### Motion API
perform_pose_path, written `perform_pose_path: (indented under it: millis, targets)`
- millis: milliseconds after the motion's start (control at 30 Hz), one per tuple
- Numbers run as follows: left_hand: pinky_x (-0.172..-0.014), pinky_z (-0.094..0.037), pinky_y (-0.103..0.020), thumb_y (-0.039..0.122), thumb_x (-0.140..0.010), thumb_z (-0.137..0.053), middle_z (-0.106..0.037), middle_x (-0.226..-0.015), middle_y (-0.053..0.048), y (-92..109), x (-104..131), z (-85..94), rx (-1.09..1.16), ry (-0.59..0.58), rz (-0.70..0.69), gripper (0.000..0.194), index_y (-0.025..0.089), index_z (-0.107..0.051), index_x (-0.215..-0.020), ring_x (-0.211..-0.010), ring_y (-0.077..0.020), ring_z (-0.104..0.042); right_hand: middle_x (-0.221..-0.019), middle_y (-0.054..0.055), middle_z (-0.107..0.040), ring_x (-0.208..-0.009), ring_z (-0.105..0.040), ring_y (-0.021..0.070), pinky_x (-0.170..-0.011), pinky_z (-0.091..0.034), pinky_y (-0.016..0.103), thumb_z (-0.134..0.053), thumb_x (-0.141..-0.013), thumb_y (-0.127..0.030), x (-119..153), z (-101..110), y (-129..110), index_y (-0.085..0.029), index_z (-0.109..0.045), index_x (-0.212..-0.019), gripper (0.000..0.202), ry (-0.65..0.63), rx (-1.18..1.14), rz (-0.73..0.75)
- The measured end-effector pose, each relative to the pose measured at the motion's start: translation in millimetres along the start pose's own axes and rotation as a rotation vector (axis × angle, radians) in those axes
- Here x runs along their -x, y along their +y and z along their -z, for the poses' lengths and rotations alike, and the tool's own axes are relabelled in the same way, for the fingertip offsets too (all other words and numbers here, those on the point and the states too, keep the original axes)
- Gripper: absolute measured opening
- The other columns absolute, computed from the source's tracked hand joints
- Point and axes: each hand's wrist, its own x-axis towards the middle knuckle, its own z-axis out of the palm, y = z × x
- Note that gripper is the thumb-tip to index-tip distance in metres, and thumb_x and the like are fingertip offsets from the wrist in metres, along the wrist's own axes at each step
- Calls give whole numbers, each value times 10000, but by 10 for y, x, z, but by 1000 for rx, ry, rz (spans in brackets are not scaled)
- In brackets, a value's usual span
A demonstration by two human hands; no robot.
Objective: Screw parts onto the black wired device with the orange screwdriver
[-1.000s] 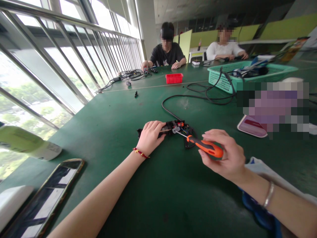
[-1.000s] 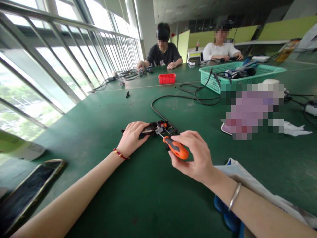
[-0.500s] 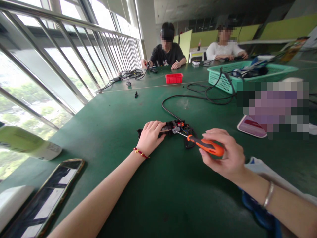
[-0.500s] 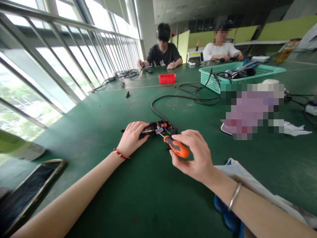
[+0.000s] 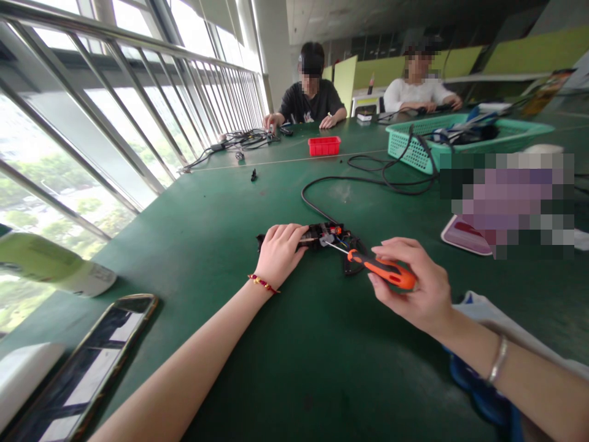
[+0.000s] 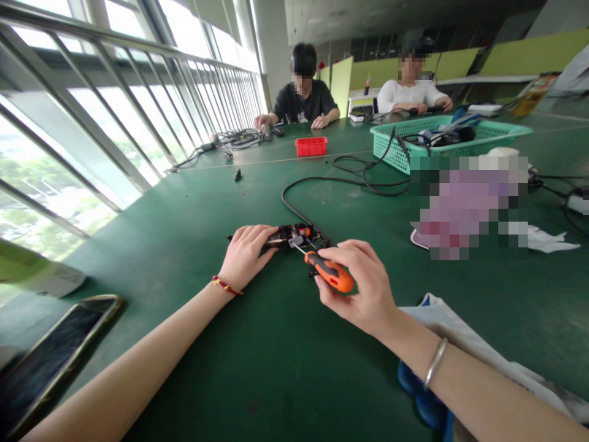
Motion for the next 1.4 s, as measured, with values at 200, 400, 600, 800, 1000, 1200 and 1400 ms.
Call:
perform_pose_path:
  millis: [200, 400, 600, 800, 1000, 1200, 1400]
  targets:
    - [-927, -378, -370, 206, -824, -533, -613, -1107, -56, 20, -9, 16, -30, -7, 30, 310, 193, -531, -1134, -1006, -221, -536, -901, 64, -612, -865, -604, 227, -734, -533, 399, -644, -685, -102, 31, -24, 24, -219, -494, -1129, 483, 27, -55, -21]
    - [-911, -390, -368, 185, -816, -533, -617, -1079, -56, 26, -12, 29, -38, 5, 54, 295, 190, -536, -1112, -993, -223, -536, -782, 23, -636, -767, -609, 203, -755, -533, 412, -643, -720, -161, -11, -3, -4, -229, -532, -993, 302, -72, 26, 3]
    - [-894, -404, -353, 187, -806, -546, -601, -1080, -57, 4, -8, 7, -17, 8, 46, 313, 180, -525, -1118, -1002, -223, -520, -937, 68, -617, -897, -606, 232, -741, -543, 400, -643, -682, -99, 39, -24, 22, -228, -483, -1145, 507, 30, -53, -43]
    - [-871, -412, -347, 184, -806, -541, -592, -1077, -57, -4, -5, -6, -14, 4, 44, 329, 174, -511, -1133, -977, -222, -512, -747, 10, -649, -697, -611, 183, -753, -532, 406, -630, -716, -149, -25, -7, -10, -228, -532, -974, 287, -93, 7, 20]
    - [-875, -412, -356, 178, -806, -523, -580, -1098, -69, -3, -5, -22, -11, -8, 46, 368, 167, -491, -1173, -999, -229, -502, -834, 39, -646, -760, -620, 192, -681, -545, 358, -627, -708, -142, -10, -1, -27, -222, -514, -1057, 375, -59, -30, -10]
    - [-876, -419, -363, 179, -812, -512, -578, -1103, -76, 4, -8, -13, -12, -16, 51, 351, 160, -509, -1162, -1001, -231, -500, -867, 59, -635, -816, -616, 209, -685, -539, 359, -636, -700, -117, 2, -7, -6, -213, -508, -1071, 404, -20, -30, -27]
    - [-886, -417, -365, 178, -808, -517, -576, -1102, -69, -10, -9, -31, 2, -12, 52, 360, 174, -505, -1167, -1000, -228, -499, -805, 26, -644, -740, -613, 179, -694, -542, 348, -611, -736, -151, -36, 1, -29, -225, -528, -981, 269, -114, 9, -27]
